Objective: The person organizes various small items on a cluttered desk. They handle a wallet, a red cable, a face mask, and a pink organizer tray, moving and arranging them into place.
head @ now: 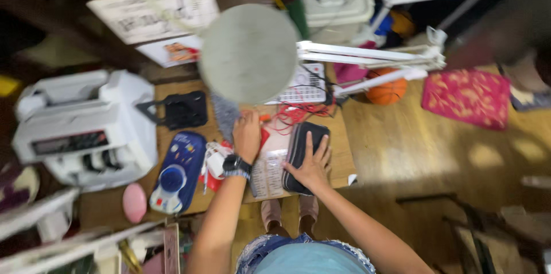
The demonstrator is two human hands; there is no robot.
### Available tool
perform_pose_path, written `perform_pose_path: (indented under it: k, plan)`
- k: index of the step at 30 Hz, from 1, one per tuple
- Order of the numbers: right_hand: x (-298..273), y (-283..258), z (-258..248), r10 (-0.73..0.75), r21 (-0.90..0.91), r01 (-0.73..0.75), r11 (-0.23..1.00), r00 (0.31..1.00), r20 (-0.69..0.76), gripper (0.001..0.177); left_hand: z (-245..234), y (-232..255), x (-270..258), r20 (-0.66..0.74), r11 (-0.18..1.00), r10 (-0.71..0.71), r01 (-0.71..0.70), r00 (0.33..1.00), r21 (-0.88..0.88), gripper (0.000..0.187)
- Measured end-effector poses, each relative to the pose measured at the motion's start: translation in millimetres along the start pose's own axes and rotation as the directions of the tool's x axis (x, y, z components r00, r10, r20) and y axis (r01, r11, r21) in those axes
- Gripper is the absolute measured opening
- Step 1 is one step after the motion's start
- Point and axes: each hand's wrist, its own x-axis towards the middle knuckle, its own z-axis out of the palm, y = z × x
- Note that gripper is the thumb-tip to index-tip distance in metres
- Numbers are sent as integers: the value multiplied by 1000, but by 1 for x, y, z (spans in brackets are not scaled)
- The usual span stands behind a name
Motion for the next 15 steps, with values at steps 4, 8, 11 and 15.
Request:
perform_pose_path:
  k: [4, 8, 11, 15]
  plan:
    - [-12, -9, 1, -357, -107, 341, 934, 912, -203, 107, -55, 22, -72, -57, 805, -325, 244, 944, -541, 22]
    - [-44, -38, 3, -738, 10, 752, 659, 649, -187, 89, -94, 45, -157, 69, 587, -588, 484, 806, -649, 27]
    - [-76, -76, 6, -883, 172, 881, 440, 459, -94, 83, -123, 55, -219, 6, 437, -707, 444, 707, -783, 36]
    - [-128, -111, 15, -987, 340, 926, 162, 147, 70, 76, -156, 63, -291, 27, 358, -841, 593, 541, -721, 35]
